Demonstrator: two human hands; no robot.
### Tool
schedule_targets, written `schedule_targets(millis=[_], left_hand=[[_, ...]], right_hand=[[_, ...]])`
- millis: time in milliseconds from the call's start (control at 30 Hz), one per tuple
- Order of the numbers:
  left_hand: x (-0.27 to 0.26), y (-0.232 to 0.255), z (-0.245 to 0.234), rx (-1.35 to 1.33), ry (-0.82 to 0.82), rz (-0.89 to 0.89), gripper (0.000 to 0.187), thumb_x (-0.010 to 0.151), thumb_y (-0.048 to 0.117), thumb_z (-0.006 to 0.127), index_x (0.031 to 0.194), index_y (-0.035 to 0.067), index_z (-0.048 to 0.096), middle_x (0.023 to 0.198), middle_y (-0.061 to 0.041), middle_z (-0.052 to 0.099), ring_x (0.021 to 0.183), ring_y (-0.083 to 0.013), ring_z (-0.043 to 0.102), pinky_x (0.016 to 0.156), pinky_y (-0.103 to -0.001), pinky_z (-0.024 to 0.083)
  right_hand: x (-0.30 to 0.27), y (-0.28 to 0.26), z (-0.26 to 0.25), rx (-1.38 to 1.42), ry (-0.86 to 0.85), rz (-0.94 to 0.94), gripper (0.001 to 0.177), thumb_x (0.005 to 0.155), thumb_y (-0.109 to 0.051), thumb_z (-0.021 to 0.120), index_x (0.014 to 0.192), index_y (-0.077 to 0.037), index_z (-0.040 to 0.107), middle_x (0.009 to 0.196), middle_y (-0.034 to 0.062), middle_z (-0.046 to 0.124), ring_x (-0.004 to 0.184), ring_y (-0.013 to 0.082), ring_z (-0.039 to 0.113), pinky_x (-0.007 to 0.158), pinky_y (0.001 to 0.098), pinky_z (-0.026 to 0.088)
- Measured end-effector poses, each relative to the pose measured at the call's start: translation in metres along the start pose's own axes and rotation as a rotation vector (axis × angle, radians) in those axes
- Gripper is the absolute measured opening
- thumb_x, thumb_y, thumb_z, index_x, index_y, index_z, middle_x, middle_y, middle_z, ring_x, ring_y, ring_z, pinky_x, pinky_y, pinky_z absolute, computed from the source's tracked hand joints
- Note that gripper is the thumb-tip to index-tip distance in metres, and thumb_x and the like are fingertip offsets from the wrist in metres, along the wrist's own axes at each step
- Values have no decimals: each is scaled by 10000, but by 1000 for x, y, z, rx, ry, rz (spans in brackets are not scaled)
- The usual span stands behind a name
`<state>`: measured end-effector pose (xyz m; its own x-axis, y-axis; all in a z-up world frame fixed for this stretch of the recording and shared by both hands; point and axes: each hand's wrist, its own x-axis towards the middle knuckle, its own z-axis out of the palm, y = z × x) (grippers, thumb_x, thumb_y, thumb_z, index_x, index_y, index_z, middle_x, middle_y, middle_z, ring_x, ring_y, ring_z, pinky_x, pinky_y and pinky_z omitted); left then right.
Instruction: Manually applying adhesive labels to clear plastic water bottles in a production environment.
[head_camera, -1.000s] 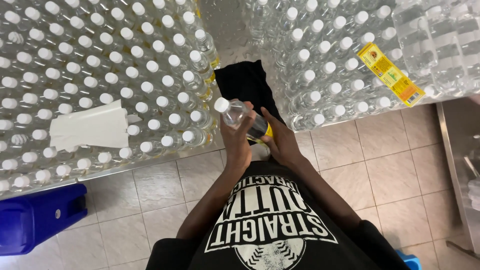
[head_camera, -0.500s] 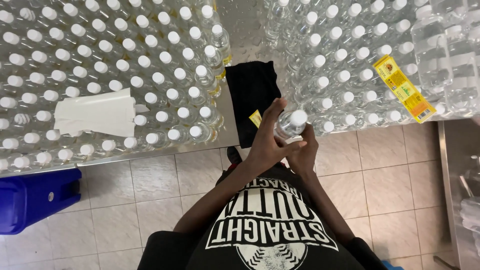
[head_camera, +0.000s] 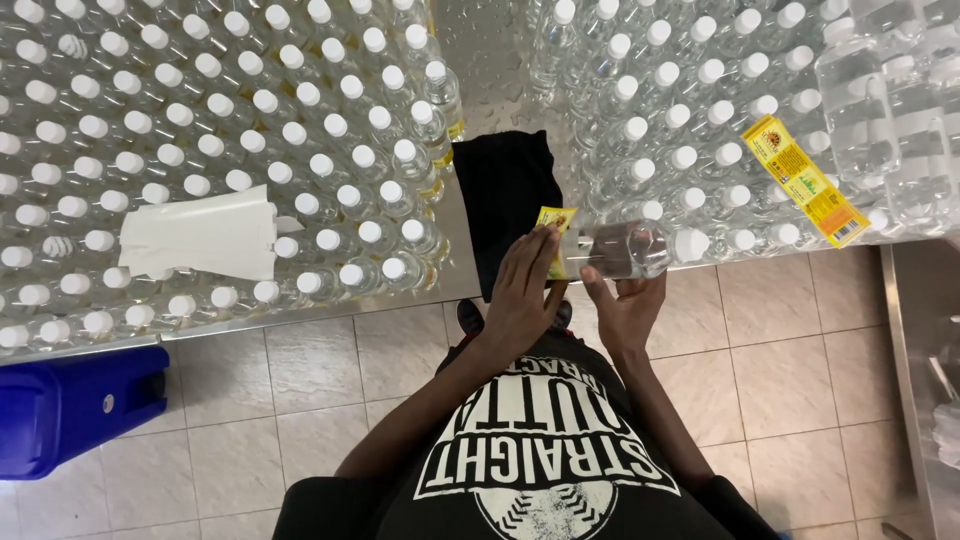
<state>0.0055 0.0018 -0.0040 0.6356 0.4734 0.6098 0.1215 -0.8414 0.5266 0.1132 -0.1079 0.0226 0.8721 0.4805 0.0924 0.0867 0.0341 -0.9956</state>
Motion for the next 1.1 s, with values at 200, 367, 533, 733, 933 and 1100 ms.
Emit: schedule_targets(millis=[200, 367, 533, 733, 933, 1100], left_hand=[[-8, -4, 9, -268, -111, -207, 750, 910, 167, 881, 1549, -3, 526, 1467, -216, 576, 1414, -432, 582, 1231, -549, 450], [-29, -26, 33, -498, -336, -348, 775, 817, 297, 920, 1476, 86, 572, 1386, -123, 635, 1351, -371, 636, 1190, -518, 476], [-22, -27, 13, -695, -510, -525, 852, 746, 444, 986, 1381, 45, 579, 1233, -224, 661, 1214, -455, 673, 1084, -541, 516], [-69, -71, 8, -886, -414, -813, 710, 673, 320, 1048, 1237, 46, 714, 1106, -113, 700, 1067, -225, 656, 949, -411, 527], [-142, -93, -14, -841, -403, -1240, 911, 919, 401, 938, 1590, 28, 448, 1517, -342, 433, 1428, -541, 535, 1208, -604, 453], [-158, -89, -18, -773, -422, -1279, 842, 943, 456, 906, 1589, 73, 524, 1593, -283, 476, 1404, -397, 616, 1186, -474, 523]], right_hand=[[8, 78, -53, -241, -159, -150, 977, 666, -237, 1092, 1456, 47, 592, 1330, 239, 677, 1267, 332, 688, 1068, 503, 573], [16, 26, -57, -432, -363, -58, 827, 701, -326, 1071, 1324, 55, 681, 1089, 248, 793, 1018, 331, 768, 888, 452, 589], [26, 11, -51, -325, -471, -50, 787, 691, -147, 1047, 1319, 79, 630, 1175, 254, 791, 1203, 376, 740, 1027, 543, 580], [44, 22, -4, -262, -619, 63, 742, 729, -145, 1038, 1350, 2, 661, 1216, 179, 809, 1201, 291, 742, 1062, 507, 566], [74, 43, 101, -292, -611, 130, 864, 812, -386, 999, 1470, -47, 554, 1330, 289, 709, 1332, 510, 640, 1121, 635, 514], [89, 94, 170, -282, -741, 63, 780, 886, -247, 948, 1531, -92, 539, 1169, 219, 685, 1135, 404, 709, 1060, 567, 567]])
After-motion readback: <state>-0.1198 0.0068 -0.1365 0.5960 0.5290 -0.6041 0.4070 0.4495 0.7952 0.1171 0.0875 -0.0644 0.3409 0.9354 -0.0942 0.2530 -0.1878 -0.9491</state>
